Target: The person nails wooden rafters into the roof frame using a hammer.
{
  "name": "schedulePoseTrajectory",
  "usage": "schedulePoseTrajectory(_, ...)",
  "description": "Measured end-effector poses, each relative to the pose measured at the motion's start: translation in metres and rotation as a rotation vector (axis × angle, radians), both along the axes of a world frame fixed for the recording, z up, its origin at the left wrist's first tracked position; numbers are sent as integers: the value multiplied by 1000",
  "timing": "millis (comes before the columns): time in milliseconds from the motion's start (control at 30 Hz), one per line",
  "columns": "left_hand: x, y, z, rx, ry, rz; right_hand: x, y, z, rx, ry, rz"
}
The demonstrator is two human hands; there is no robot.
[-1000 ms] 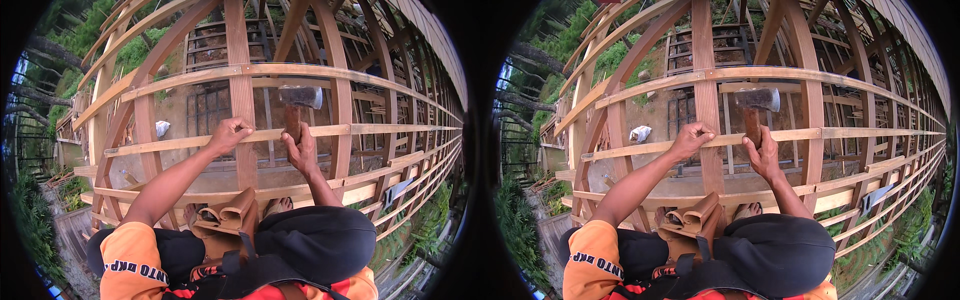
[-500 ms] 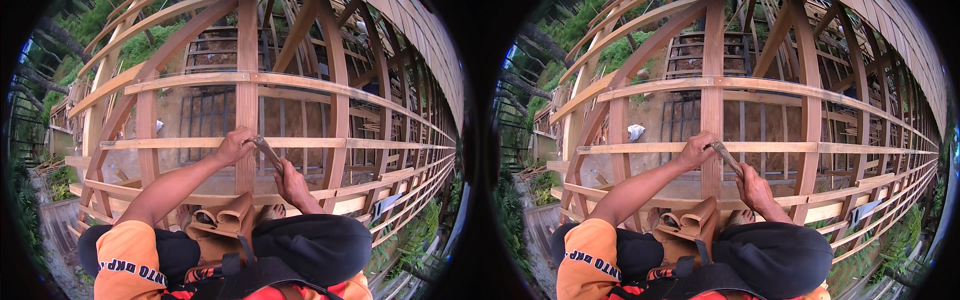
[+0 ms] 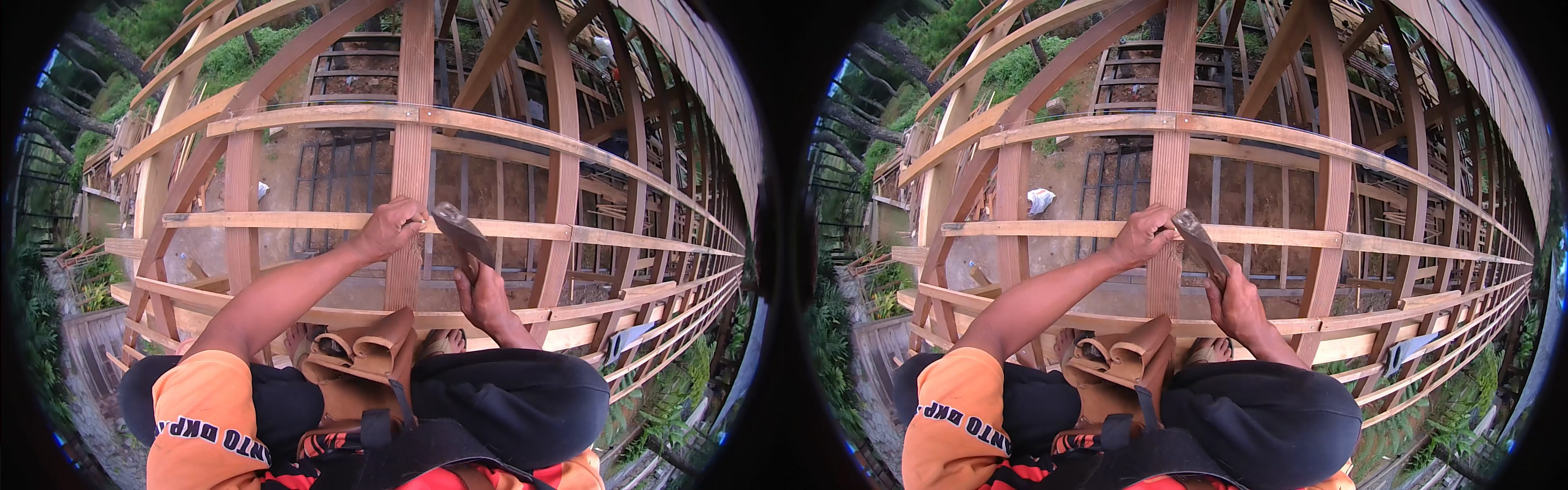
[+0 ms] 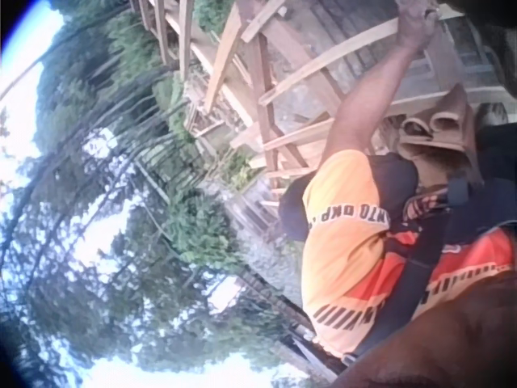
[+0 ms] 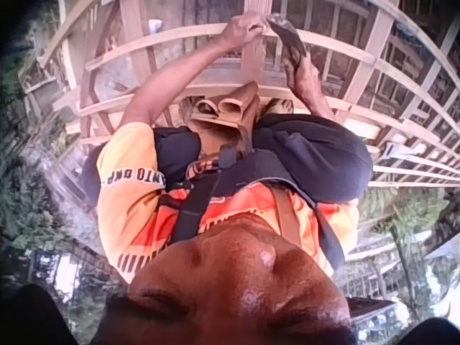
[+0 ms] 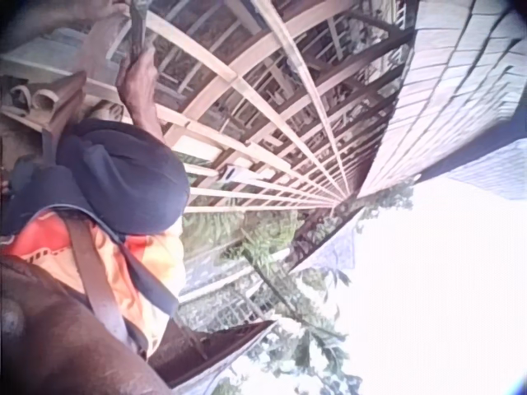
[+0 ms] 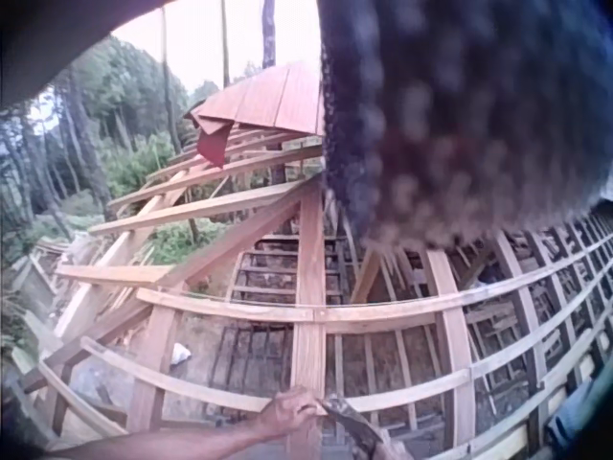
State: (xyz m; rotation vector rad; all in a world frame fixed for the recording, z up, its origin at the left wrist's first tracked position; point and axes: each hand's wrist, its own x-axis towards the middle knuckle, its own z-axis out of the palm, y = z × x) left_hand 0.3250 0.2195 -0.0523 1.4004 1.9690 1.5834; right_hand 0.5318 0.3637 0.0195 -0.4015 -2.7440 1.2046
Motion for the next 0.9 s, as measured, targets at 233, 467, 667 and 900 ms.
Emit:
schedulePoseTrajectory(233,-2,-8,2,-42,-11,25,-21,3,35,22,206,78)
schedulePoseTrajectory(467,-1,1,-1,3,-23,-1,-2,10,12,77,294,14)
schedulePoseTrajectory(667,0,-17,3,-130,-17,20,-18,-11,13,-91,-225,51)
schedulePoseTrajectory(900,60,-85,-11,-270,-188,420,-4,13,38,-36,19,-1)
